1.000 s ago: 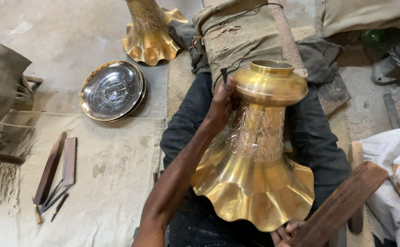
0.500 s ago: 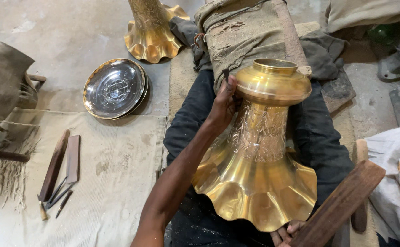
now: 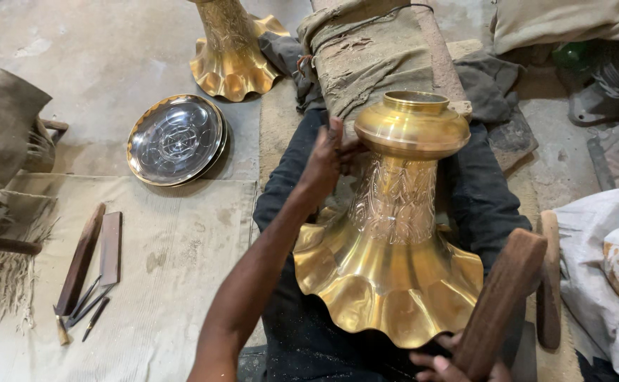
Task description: The person sits on the floor with a large brass vase resting on their lap. They hold a small metal punch against the embossed floral pattern on the vase's body and strike it with a wooden mallet, repeatedly repositioning the punch around the design to chase the decoration into the brass.
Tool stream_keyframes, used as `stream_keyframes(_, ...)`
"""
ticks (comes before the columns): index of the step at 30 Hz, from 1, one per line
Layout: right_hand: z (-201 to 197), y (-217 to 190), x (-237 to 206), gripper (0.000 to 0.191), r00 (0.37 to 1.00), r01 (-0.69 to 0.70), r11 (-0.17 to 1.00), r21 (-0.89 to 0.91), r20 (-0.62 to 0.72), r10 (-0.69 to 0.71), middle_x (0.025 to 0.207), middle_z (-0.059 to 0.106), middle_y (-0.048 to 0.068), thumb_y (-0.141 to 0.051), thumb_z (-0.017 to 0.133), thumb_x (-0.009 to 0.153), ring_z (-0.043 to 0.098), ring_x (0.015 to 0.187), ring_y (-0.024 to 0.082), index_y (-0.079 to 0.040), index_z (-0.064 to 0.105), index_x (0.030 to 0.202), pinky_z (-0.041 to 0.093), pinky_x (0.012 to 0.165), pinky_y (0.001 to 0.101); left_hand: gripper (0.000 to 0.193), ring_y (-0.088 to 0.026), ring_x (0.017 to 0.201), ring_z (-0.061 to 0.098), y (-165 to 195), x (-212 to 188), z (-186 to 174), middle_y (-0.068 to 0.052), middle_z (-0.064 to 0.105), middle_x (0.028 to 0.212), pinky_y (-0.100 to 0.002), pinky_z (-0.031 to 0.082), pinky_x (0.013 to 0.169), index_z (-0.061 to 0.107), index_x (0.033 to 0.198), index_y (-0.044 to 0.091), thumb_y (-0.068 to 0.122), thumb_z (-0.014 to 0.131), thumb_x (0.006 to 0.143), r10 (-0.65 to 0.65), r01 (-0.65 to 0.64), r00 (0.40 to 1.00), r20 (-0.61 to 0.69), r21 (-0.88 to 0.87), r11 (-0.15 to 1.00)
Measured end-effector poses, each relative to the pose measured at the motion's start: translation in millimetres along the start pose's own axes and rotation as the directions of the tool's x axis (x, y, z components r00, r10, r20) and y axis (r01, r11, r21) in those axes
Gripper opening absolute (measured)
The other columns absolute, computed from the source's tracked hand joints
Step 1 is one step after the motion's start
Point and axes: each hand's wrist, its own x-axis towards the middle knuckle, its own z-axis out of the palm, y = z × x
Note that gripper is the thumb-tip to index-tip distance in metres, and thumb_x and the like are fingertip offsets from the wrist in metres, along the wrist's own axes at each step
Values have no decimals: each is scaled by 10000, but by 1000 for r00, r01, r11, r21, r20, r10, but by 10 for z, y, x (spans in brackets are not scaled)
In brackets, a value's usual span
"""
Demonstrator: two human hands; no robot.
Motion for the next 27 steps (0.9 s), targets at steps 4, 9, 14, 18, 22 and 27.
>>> stream_keyframes(4, -207, -321, 38, 602, 972, -14, 933, -360, -225, -72, 796, 663, 295, 146, 762, 817, 729, 648, 420, -50, 433, 1282, 634, 583, 508, 526, -208, 852, 803, 35, -115, -254, -134, 777, 982, -343, 681, 641, 359, 1143, 16, 257, 744, 877, 120, -112, 985, -122, 76, 991)
stream_keyframes(9, -251, -742, 171, 499, 940, -52, 976, -212, -341, -24, 727, 585, 204, 132, 706, 774, 648, 579, 329, -31, 470, 1183, 553, 516, 478, 396, -195, 749, 773, -52, -252, -515, -110, 728, 836, -286, 651, 586, 398, 1047, 95, 121, 763, 893, 122, -106, 971, -207, 90, 990)
stream_keyframes(14, -204, -799, 360, 485, 944, -21, 1000, 1, -328, 20, 739, 558, 164, 74, 691, 783, 609, 550, 303, -64, 450, 1181, 517, 482, 474, 393, -203, 681, 721, -173, -292, -672, -69, 633, 776, -281, 552, 474, 388, 999, 110, 207, 765, 939, 128, -105, 971, -201, 119, 987)
stream_keyframes(18, -221, -799, 405, 443, 952, -65, 997, 45, -296, 76, 715, 542, 167, 8, 692, 812, 592, 531, 300, -53, 478, 1195, 503, 476, 455, 378, -220, 725, 756, -212, -358, -828, -51, 646, 786, -303, 636, 577, 427, 999, 109, 325, 736, 966, 191, -101, 952, -239, 344, 934)
stream_keyframes(22, -211, -807, 419, 436, 945, -90, 996, 6, -317, 87, 717, 540, 173, 14, 703, 813, 582, 539, 297, -25, 494, 1193, 487, 487, 450, 376, -316, 826, 768, -248, -539, -1002, -108, 763, 948, -479, 587, 686, 491, 1062, 86, 373, 720, 979, 420, 15, 885, -201, 914, 406)
stream_keyframes(27, -145, -808, 394, 408, 932, -118, 992, -33, -350, 99, 719, 544, 178, 14, 705, 823, 596, 565, 298, -9, 497, 1174, 502, 522, 443, 707, -470, 1002, 701, -315, -841, -1177, -337, 695, 1068, -553, 562, 851, 467, 1198, -9, 602, 667, 904, 74, 408, 887, -456, 847, 341)
